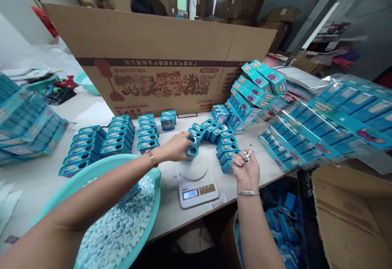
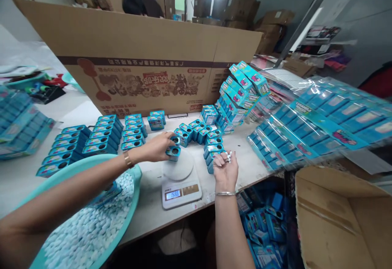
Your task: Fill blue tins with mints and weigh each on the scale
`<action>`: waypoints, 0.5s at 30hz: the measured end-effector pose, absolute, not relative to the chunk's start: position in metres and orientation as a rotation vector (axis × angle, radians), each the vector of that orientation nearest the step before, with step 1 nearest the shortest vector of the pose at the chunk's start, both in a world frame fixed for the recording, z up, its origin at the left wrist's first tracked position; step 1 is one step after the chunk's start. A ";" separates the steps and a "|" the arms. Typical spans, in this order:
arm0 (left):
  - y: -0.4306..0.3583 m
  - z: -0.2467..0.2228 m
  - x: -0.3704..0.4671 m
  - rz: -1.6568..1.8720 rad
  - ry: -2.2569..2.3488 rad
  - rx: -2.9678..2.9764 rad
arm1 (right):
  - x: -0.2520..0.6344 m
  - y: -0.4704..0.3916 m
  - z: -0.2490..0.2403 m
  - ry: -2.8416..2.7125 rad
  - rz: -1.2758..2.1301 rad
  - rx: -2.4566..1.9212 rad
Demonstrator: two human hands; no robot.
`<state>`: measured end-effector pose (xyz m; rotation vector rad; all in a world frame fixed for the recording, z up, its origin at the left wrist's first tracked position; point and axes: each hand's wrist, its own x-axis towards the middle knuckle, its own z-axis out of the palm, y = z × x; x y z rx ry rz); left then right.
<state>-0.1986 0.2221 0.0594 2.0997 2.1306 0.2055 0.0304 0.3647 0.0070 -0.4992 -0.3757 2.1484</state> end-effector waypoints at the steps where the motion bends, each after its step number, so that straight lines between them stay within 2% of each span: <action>1: 0.226 0.062 -0.208 0.163 2.112 2.126 | 0.031 0.365 0.006 -0.365 2.148 -0.503; 6: 0.250 0.057 -0.243 0.024 1.977 2.249 | 0.031 0.368 0.002 -0.365 2.132 -0.515; 15: 0.276 0.028 -0.254 0.272 1.853 2.137 | 0.024 0.368 0.002 -0.379 2.151 -0.516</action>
